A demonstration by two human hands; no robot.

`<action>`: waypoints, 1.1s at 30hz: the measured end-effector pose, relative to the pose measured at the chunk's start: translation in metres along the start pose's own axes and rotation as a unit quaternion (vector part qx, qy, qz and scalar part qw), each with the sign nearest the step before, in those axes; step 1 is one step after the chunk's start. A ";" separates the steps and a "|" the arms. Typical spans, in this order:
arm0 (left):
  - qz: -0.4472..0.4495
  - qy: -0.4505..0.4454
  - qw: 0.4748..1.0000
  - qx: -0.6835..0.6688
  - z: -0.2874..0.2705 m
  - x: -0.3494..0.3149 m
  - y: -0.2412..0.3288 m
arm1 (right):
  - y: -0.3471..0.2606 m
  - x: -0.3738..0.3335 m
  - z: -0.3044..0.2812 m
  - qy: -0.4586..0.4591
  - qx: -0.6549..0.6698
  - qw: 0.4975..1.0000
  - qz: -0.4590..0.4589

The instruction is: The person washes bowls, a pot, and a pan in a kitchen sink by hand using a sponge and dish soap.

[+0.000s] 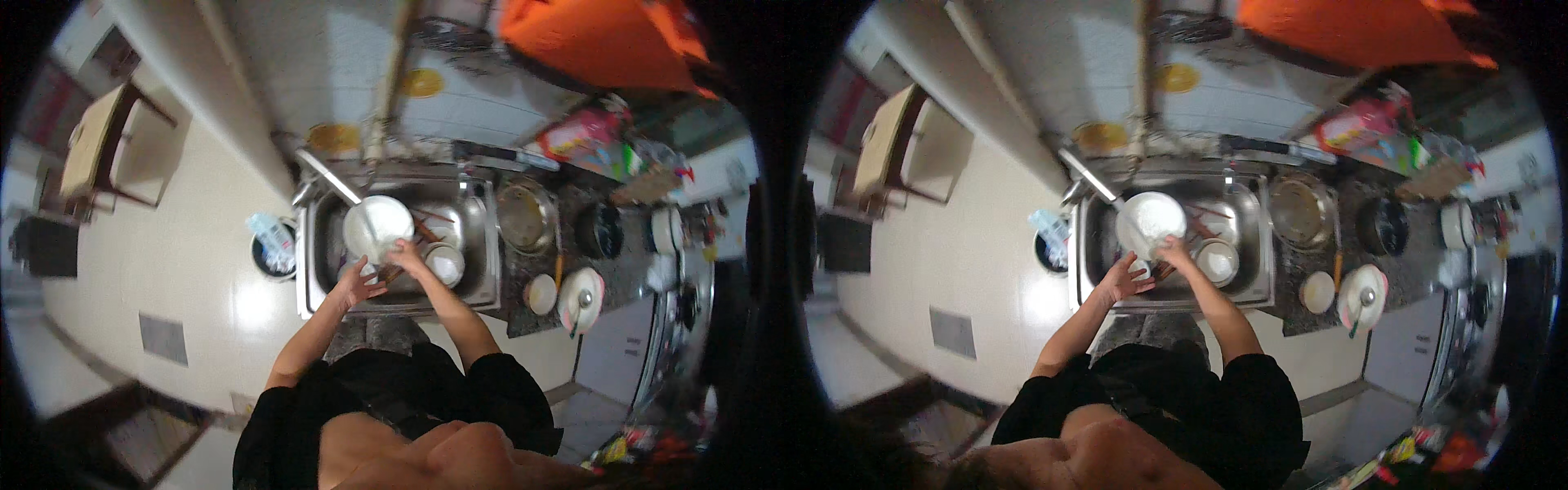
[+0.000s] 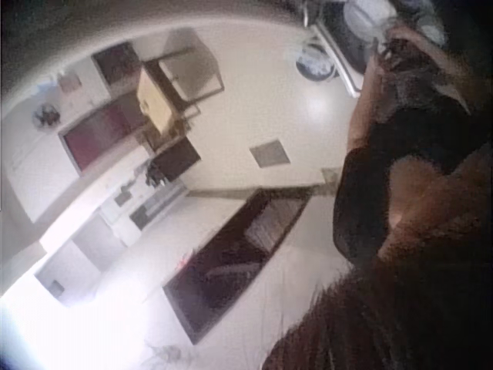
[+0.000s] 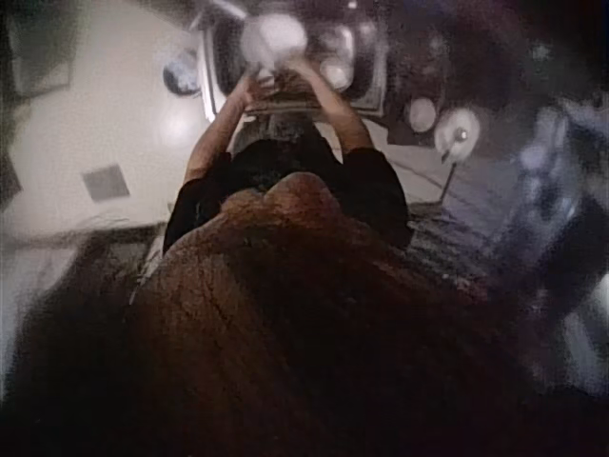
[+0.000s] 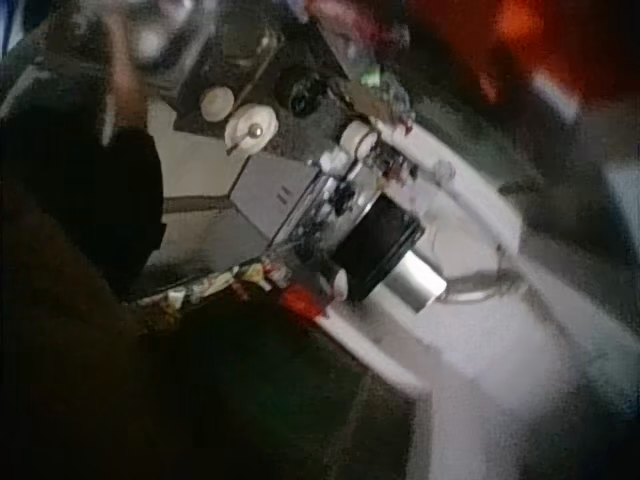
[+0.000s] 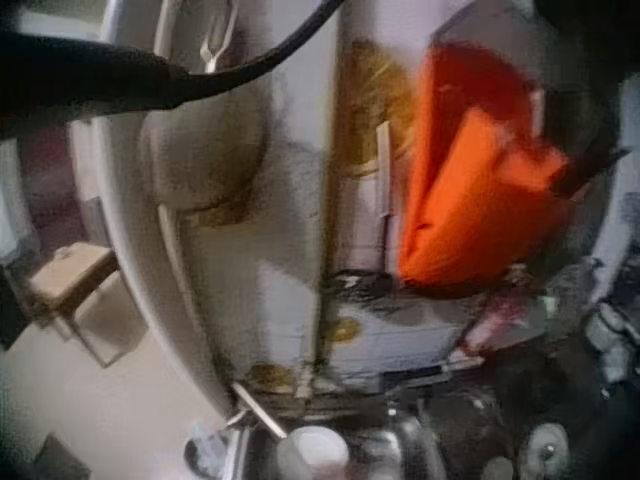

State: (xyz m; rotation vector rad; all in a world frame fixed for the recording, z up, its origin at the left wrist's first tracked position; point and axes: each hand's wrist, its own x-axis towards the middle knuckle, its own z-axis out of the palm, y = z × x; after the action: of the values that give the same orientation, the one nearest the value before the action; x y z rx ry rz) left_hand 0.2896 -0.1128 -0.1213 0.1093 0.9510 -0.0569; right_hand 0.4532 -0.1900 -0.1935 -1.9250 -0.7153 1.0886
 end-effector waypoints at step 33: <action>0.420 0.190 0.822 0.334 0.115 0.070 -0.045 | 0.039 -0.108 -0.137 -0.099 0.019 0.979 -0.178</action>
State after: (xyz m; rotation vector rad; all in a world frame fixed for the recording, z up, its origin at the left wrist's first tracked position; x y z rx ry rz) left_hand 0.4187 -0.1707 -0.1150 1.2268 1.1734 0.4742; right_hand 0.5263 -0.3437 -0.1370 -1.5902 -1.0930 1.0638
